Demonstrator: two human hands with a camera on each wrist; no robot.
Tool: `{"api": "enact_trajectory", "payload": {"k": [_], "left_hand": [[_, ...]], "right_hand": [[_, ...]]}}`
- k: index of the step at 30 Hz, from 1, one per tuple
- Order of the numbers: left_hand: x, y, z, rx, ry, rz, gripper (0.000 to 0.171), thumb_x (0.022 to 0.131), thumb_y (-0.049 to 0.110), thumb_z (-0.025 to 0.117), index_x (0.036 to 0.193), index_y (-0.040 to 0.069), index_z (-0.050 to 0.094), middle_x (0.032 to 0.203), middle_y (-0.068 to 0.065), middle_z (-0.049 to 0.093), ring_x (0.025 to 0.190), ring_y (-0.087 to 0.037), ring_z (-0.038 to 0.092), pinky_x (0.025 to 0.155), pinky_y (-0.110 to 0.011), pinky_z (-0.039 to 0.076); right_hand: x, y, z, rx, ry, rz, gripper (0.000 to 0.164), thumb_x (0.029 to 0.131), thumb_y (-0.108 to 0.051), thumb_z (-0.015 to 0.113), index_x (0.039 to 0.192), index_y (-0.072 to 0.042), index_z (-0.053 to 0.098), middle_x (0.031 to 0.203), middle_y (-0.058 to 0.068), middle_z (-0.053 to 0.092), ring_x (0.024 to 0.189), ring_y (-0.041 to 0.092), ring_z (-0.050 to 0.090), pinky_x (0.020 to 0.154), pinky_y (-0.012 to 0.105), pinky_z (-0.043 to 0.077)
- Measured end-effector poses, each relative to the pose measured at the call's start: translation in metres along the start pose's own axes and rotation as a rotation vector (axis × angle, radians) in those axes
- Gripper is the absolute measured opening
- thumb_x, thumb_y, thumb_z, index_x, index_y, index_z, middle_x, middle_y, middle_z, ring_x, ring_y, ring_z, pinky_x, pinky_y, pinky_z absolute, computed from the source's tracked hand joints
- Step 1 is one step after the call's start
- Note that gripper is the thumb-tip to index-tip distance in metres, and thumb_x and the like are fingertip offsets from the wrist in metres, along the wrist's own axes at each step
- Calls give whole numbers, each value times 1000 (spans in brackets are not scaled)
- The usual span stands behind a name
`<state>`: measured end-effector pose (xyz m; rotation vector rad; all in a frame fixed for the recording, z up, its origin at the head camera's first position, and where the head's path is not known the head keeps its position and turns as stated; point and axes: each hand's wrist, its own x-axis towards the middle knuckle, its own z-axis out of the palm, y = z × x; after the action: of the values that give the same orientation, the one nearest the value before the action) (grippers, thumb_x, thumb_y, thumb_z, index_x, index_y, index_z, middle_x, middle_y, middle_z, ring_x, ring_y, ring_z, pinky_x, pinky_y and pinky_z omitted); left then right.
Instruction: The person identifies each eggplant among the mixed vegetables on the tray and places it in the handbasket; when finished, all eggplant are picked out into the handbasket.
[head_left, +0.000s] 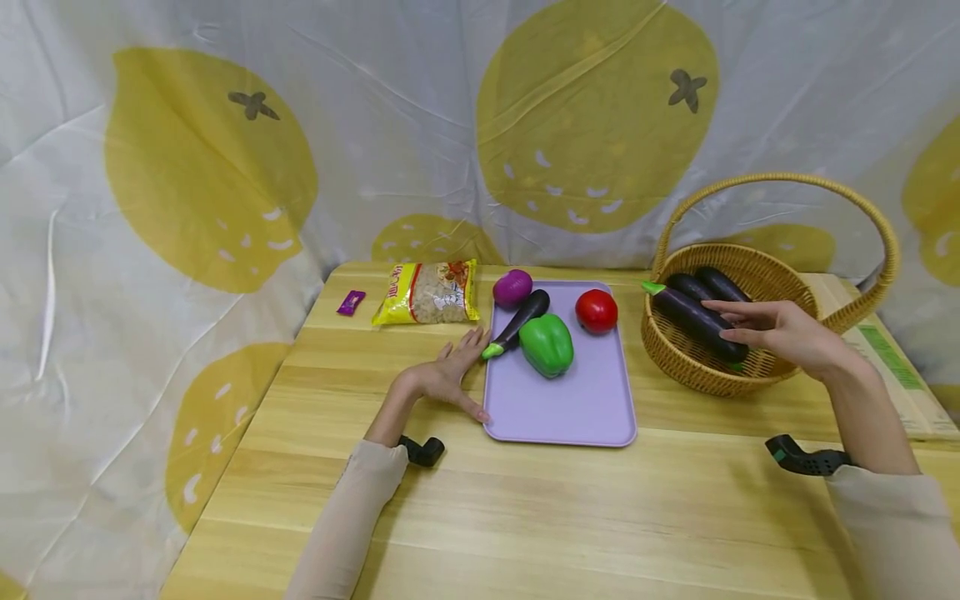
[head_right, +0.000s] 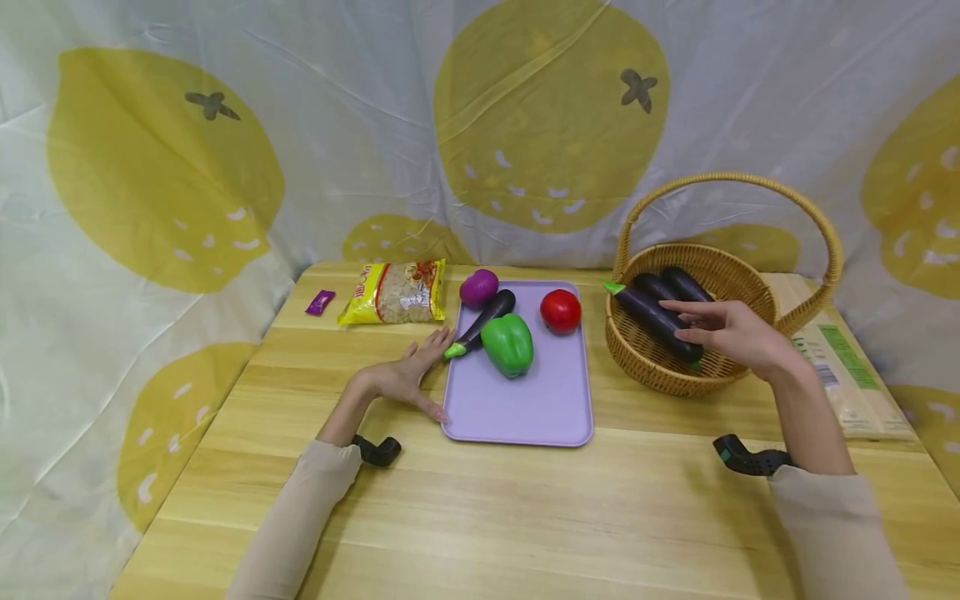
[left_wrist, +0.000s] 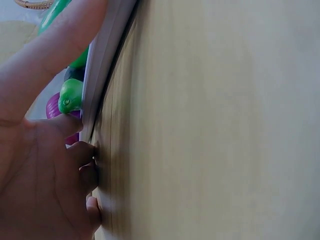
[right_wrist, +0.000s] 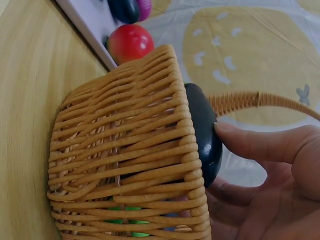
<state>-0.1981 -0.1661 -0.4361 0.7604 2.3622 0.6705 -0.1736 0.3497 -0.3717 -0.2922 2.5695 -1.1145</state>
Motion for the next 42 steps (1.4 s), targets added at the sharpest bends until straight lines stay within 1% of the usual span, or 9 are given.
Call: {"api": "enact_trajectory", "payload": {"k": [7, 9, 13, 16, 20, 28, 30, 35, 42], "left_hand": [[-2, -1, 1, -16, 5, -2, 139, 77, 43, 91, 166, 10, -10, 173, -15, -19, 161, -29, -20, 130, -59, -13], [-2, 0, 1, -23, 3, 2, 139, 77, 43, 91, 166, 10, -10, 173, -15, -19, 161, -28, -20, 129, -58, -13], [-3, 1, 0, -20, 3, 1, 138, 78, 43, 91, 166, 9, -11, 172, -16, -19, 161, -29, -20, 129, -59, -13], [-3, 1, 0, -11, 3, -4, 139, 78, 43, 91, 166, 9, -11, 173, -16, -19, 161, -30, -20, 130, -59, -12], [-3, 1, 0, -13, 1, -1, 138, 78, 43, 91, 166, 9, -11, 173, -15, -19, 161, -29, -20, 130, -58, -13], [0, 0, -1, -11, 2, 9, 138, 77, 43, 91, 166, 8, -10, 173, -15, -19, 161, -31, -20, 129, -59, -13], [0, 0, -1, -11, 2, 14, 138, 78, 42, 91, 165, 8, -10, 173, -15, -19, 161, -31, -20, 129, -59, -13], [1, -1, 0, -12, -1, 12, 138, 78, 43, 91, 166, 8, -10, 173, -13, -20, 161, -30, -21, 129, -58, -13], [1, -2, 0, -13, 0, 7, 139, 77, 43, 91, 166, 9, -11, 173, -12, -20, 161, -29, -21, 129, -58, -13]], "right_hand": [[-5, 6, -4, 46, -21, 24, 57, 107, -24, 58, 161, -18, 40, 160, 27, 36, 109, -22, 47, 76, 27, 57], [-7, 8, -5, 65, -37, 40, 58, 107, -21, 59, 161, -16, 39, 159, 32, 36, 106, -22, 48, 70, 34, 56], [-7, 8, -6, 60, -65, 49, 57, 106, -16, 58, 160, -11, 40, 156, 40, 37, 102, -20, 52, 61, 36, 50], [-2, 7, -7, 56, -78, 48, 57, 105, -13, 58, 159, -7, 41, 152, 41, 40, 83, -9, 57, 55, 36, 47], [3, 7, -9, 57, -75, 63, 58, 104, -14, 61, 158, -6, 42, 148, 41, 42, 57, 8, 42, 49, 31, 41], [8, 12, -7, 63, -118, 53, 54, 103, -12, 62, 156, -10, 47, 150, 45, 40, 60, 10, 46, 48, 33, 39], [10, 11, -7, 58, -123, 51, 51, 103, -10, 62, 153, -11, 52, 149, 43, 44, 54, 13, 41, 47, 33, 39], [14, 9, -6, 48, -140, 53, 48, 100, -12, 66, 147, -12, 59, 140, 33, 56, 54, 15, 42, 51, 33, 44], [14, 9, 0, 73, -155, 93, 57, 96, -16, 72, 149, -3, 55, 154, 34, 46, 61, 12, 43, 54, 31, 44]]}}
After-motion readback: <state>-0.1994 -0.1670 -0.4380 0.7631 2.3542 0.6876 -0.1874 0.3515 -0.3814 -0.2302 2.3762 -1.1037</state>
